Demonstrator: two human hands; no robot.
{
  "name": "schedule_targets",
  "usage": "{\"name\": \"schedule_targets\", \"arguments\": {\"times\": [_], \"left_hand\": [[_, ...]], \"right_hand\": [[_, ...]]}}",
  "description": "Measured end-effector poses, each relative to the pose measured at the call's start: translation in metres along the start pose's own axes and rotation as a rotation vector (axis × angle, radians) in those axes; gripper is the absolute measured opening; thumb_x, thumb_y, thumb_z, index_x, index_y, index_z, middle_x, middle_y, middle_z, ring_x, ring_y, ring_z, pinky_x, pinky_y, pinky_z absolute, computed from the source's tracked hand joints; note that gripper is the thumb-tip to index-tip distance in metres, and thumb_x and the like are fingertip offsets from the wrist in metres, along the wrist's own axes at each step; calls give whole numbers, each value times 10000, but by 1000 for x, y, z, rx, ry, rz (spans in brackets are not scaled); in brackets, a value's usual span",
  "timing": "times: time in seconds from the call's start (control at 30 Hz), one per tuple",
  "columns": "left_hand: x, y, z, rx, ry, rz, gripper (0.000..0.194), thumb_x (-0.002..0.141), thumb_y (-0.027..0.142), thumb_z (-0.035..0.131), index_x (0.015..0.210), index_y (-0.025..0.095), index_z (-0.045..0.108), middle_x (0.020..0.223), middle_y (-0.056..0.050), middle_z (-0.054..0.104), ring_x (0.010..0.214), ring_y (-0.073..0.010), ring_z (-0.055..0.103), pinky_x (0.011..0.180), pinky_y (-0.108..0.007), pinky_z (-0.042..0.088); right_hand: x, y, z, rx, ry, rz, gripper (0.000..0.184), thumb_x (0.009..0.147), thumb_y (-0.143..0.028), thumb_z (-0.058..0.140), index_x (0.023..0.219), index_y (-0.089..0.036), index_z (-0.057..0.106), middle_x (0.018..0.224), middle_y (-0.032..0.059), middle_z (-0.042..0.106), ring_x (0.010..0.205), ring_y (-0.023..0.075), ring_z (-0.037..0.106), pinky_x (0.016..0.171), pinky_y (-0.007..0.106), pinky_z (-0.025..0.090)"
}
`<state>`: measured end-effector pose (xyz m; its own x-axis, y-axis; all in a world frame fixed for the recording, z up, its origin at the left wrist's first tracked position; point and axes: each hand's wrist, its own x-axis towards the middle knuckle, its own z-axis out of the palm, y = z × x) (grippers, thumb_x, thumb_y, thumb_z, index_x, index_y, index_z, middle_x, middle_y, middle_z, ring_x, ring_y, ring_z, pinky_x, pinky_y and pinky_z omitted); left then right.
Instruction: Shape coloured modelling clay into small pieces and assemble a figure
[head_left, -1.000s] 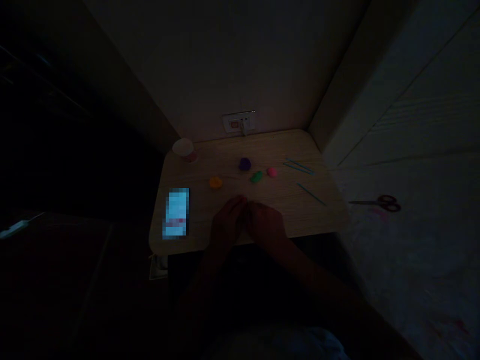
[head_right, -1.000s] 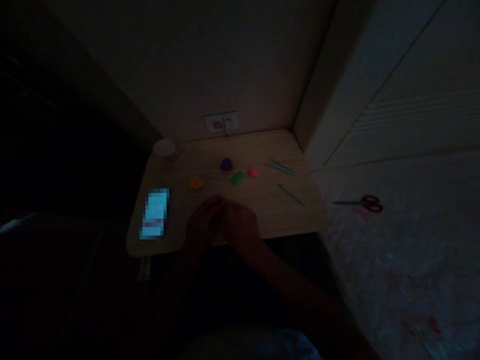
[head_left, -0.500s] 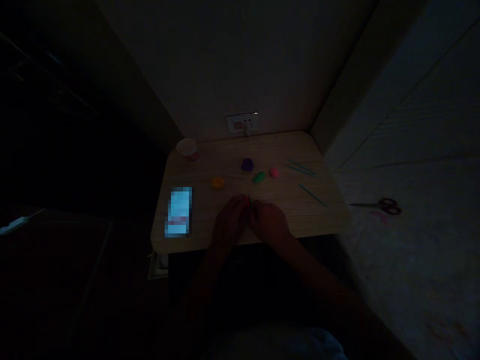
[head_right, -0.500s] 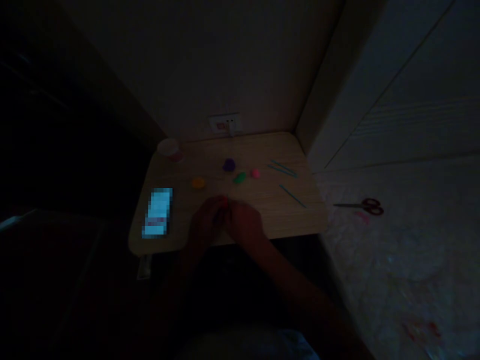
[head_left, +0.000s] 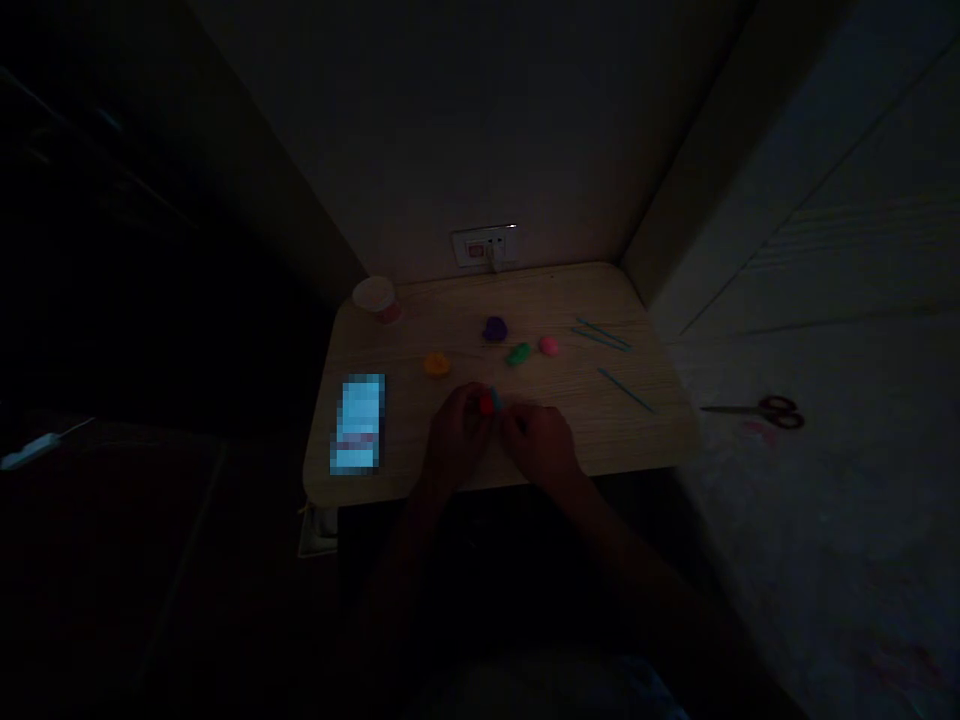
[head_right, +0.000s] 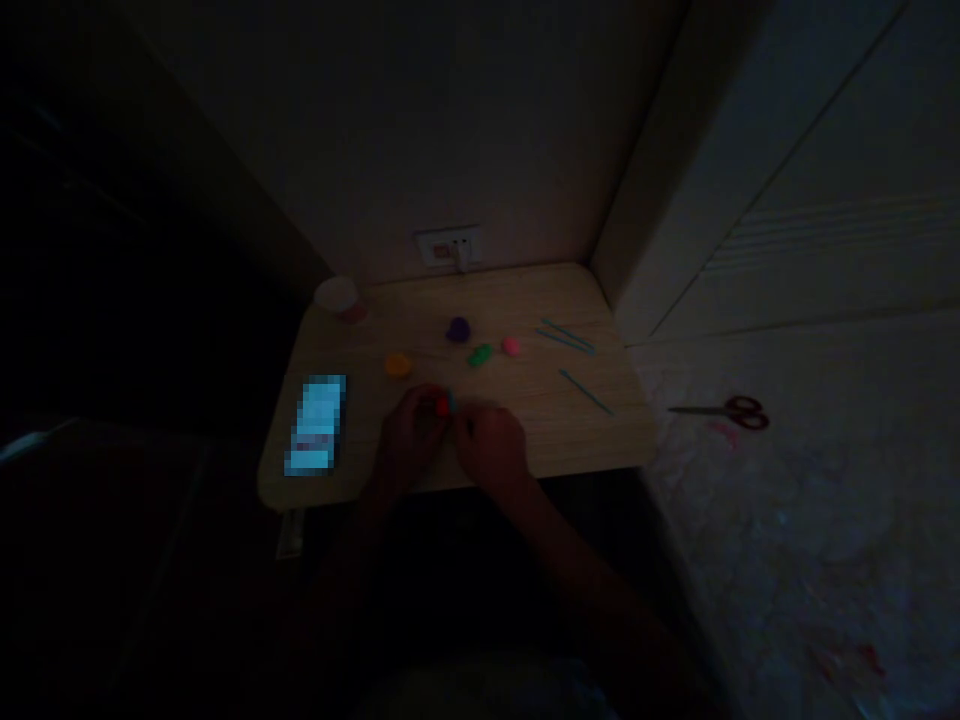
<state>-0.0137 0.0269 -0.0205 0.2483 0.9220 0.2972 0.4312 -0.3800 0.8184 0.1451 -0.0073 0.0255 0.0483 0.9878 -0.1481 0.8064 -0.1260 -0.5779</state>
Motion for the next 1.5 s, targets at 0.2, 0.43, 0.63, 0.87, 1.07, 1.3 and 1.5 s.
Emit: {"name": "schedule_targets", "arguments": {"times": [0.2, 0.43, 0.63, 0.87, 1.07, 1.3, 1.5], "left_hand": [[0, -1, 1, 34, -12, 5, 352, 897, 205, 714, 1234, 217, 612, 1209, -94, 733, 1111, -247, 720, 1012, -444, 590], [4, -1, 2, 173, 10, 89, 329, 892, 229, 752, 1211, 222, 670, 1172, -89, 742, 1117, -267, 685, 1014, -472, 576], [5, 2, -1, 62, 41, 66, 206, 900, 220, 732, 1102, 218, 693, 1097, -72, 761, 1011, -226, 732, 939, -408, 611], [2, 1, 1, -60, 67, -22, 303, 882, 232, 739, 1150, 225, 598, 1135, -77, 748, 1048, -221, 734, 958, -395, 600], [4, 2, 0, 216, 108, 69, 227, 863, 205, 739, 1061, 215, 628, 1049, -70, 718, 1012, -261, 672, 952, -442, 551], [-4, 9, -2, 304, 45, 132, 153, 950, 203, 639, 1099, 224, 669, 1111, -76, 728, 1053, -252, 687, 965, -425, 563], [-11, 6, 3, 356, 75, 194, 253, 1012, 222, 572, 1239, 224, 685, 1304, -109, 735, 1210, -266, 696, 1065, -471, 578]], "right_hand": [[4, -8, -7, -138, -53, 63, 425, 1057, -389, 464, 973, -208, 839, 935, 140, 821, 795, 250, 737, 656, 313, 409], [8, 8, -10, 54, 17, 16, 410, 1042, -322, 454, 864, -184, 797, 825, 88, 785, 744, 208, 693, 655, 289, 390], [7, 21, -4, 157, 124, -28, 415, 1052, -339, 421, 835, -180, 737, 795, 70, 755, 753, 195, 678, 667, 276, 375], [10, 19, -3, 46, 98, -81, 391, 1057, -331, 439, 858, -190, 744, 833, 75, 769, 761, 190, 679, 666, 283, 365], [8, 13, -4, -124, 63, -19, 345, 1045, -351, 496, 931, -196, 782, 876, 108, 799, 755, 217, 700, 659, 296, 379], [-2, -6, -1, -105, 38, -52, 266, 1036, -283, 519, 969, -178, 754, 953, 112, 807, 802, 212, 724, 683, 290, 409], [-7, -8, 6, -22, 59, -64, 255, 1034, -221, 499, 1104, -147, 732, 1047, 133, 788, 937, 226, 721, 797, 294, 462]]}}
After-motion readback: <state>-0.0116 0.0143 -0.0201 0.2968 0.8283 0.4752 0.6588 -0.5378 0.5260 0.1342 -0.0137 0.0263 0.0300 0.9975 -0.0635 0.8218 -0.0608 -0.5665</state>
